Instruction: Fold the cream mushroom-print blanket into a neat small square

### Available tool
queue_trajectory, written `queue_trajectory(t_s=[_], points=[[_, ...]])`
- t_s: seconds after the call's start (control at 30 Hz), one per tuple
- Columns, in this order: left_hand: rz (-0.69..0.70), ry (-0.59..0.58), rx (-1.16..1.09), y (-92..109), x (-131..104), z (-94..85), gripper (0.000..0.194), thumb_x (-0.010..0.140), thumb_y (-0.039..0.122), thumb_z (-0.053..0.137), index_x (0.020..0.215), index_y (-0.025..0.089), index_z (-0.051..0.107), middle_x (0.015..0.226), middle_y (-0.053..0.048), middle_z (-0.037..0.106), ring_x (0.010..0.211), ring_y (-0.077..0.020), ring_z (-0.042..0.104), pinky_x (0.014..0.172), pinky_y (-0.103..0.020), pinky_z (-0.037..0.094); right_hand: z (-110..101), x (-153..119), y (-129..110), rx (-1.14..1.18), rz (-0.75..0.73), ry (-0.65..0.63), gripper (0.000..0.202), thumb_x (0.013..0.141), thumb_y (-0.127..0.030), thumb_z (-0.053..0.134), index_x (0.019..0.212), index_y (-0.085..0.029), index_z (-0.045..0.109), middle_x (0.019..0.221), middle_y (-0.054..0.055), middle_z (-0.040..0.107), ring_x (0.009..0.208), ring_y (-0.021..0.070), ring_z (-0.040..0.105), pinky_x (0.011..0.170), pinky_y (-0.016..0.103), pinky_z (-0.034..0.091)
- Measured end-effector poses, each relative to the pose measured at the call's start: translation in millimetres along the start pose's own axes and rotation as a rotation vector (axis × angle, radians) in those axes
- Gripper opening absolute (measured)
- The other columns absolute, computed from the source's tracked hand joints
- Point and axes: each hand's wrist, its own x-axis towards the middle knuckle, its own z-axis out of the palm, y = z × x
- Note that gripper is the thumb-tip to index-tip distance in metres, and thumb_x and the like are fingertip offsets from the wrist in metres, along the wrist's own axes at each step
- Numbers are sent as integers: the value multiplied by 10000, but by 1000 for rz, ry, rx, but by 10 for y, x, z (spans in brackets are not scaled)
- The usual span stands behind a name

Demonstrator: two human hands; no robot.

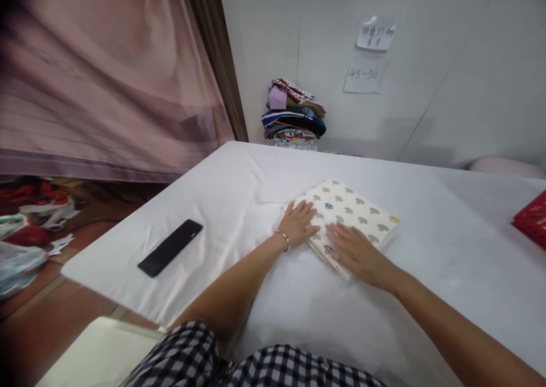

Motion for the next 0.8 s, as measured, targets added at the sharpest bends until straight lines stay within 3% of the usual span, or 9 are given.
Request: queue_trajectory(t_s=[0.13, 0.23, 0.3, 0.43, 0.53, 0.67, 0.8], points=[[-5, 9, 26, -4, -13, -13, 569, 929, 545, 321, 1399, 236, 404, 1504, -52, 340, 1419, -230, 206, 1158, -514, 114, -343, 610, 44, -44, 60, 226, 574, 952, -522, 270, 1485, -308, 283, 1549, 32, 189, 1423, 258, 133, 1131, 523, 172], [4, 25, 47, -6, -28, -3, 572, 931, 543, 318, 1401, 228, 403, 1503, -53, 343, 1418, -230, 207, 1160, -512, 115, -402, 1124, 236, -151, 105, 368, 620, 948, -516, 252, 1511, -262, 195, 1565, 53, 119, 1434, 254, 59, 1129, 530, 140], [11, 25, 55, -16, -34, 8, 567, 930, 536, 333, 1395, 222, 414, 1499, -54, 349, 1416, -231, 213, 1160, -510, 125, -304, 1365, 438, -219, 198, 324, 637, 939, -513, 246, 1507, -227, 201, 1565, 73, 134, 1434, 266, 68, 1123, 545, 133], [14, 21, 53, -26, -41, 8, 532, 932, 496, 360, 1376, 214, 438, 1485, -54, 375, 1408, -222, 238, 1160, -496, 161, 34, 1538, 804, -198, 388, 69, 633, 922, -538, 215, 1472, -234, 281, 1547, 80, 220, 1407, 293, 201, 1083, 570, 225], [9, 16, 41, -16, -47, -8, 530, 935, 489, 356, 1374, 204, 442, 1484, -57, 376, 1408, -226, 234, 1164, -499, 150, 175, 1523, 900, -188, 398, 62, 637, 917, -560, 207, 1461, -241, 298, 1558, 62, 190, 1419, 278, 165, 1097, 550, 209], [0, -12, 16, 5, -51, -30, 545, 941, 498, 328, 1385, 199, 430, 1496, -57, 354, 1413, -236, 220, 1168, -506, 133, 118, 1549, 892, -151, 428, 39, 630, 919, -547, 230, 1459, -229, 301, 1564, 54, 169, 1425, 271, 137, 1112, 529, 191], [-2, -15, 18, 11, -55, -35, 539, 942, 497, 323, 1384, 207, 427, 1499, -55, 347, 1414, -237, 218, 1170, -507, 126, -54, 1668, 943, -106, 456, 17, 552, 937, -504, 233, 1412, -268, 387, 1537, 47, 264, 1413, 288, 181, 1097, 547, 213]])
